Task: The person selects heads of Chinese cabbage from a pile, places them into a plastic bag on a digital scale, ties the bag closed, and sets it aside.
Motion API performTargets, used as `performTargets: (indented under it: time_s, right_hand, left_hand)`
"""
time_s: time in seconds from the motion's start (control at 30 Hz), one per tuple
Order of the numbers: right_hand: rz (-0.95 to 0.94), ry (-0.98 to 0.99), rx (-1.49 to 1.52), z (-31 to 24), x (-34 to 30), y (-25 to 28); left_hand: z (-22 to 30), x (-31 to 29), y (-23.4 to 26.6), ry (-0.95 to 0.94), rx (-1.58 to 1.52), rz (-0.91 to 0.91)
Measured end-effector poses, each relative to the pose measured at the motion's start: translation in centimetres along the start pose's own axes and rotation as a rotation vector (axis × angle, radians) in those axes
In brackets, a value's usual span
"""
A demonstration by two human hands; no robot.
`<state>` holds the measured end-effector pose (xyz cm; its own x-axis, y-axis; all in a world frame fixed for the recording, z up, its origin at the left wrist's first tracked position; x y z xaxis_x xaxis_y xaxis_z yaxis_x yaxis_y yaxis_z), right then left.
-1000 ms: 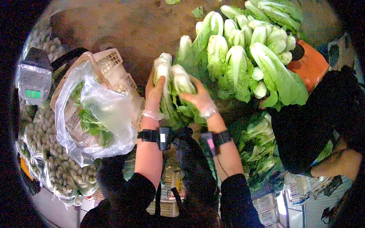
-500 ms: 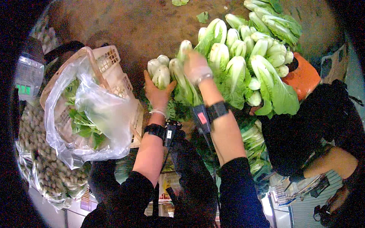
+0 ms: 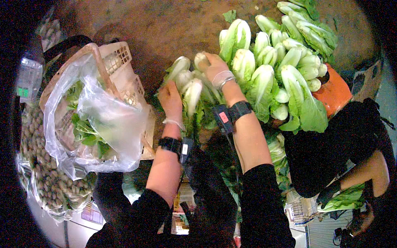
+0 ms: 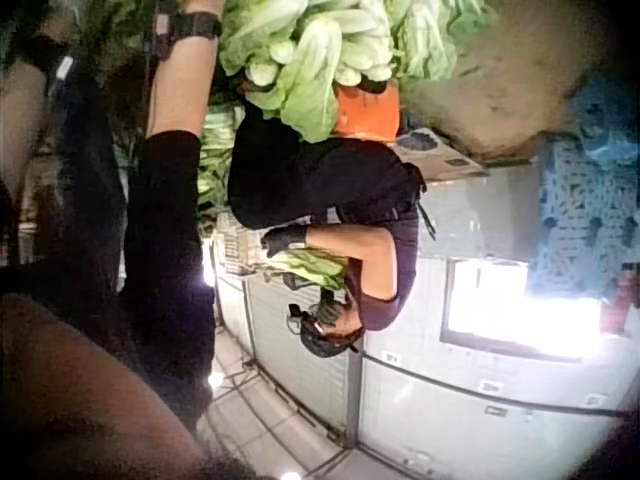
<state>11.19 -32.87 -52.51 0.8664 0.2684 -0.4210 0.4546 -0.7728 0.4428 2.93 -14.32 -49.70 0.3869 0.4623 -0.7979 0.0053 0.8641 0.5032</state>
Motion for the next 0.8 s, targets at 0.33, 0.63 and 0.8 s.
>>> performTargets:
  time_s: [0.33,0.63,0.8]
  right_hand:
    - [0.235,-0.287,-0.259,0.4,-12.2,-3.8]
    - [0.177,-0.238,-0.130,0.0,-9.4,-4.9]
    - [0.272,-0.362,-0.138,-3.7,-10.2,-8.2]
  left_hand:
    - [-0.7,5.9,-1.7,-0.050,0.220,0.090]
    - [-6.3,4.4,-0.8,0.395,-0.093,0.047]
    - [-8.1,4.4,-2.8,0.565,-0.776,-0.345]
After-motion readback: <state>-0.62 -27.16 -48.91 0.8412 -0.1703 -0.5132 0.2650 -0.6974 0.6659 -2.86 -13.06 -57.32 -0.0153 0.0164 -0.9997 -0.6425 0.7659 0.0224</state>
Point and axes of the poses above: each hand's wrist, its own x-axis towards the middle knuckle, its own y-axis out of the back of the hand, z = x × y, the point moved 7 cm from there along x, towards the middle knuckle, and after that the axes turned 14 degrees about y, right-handed, at the moved point
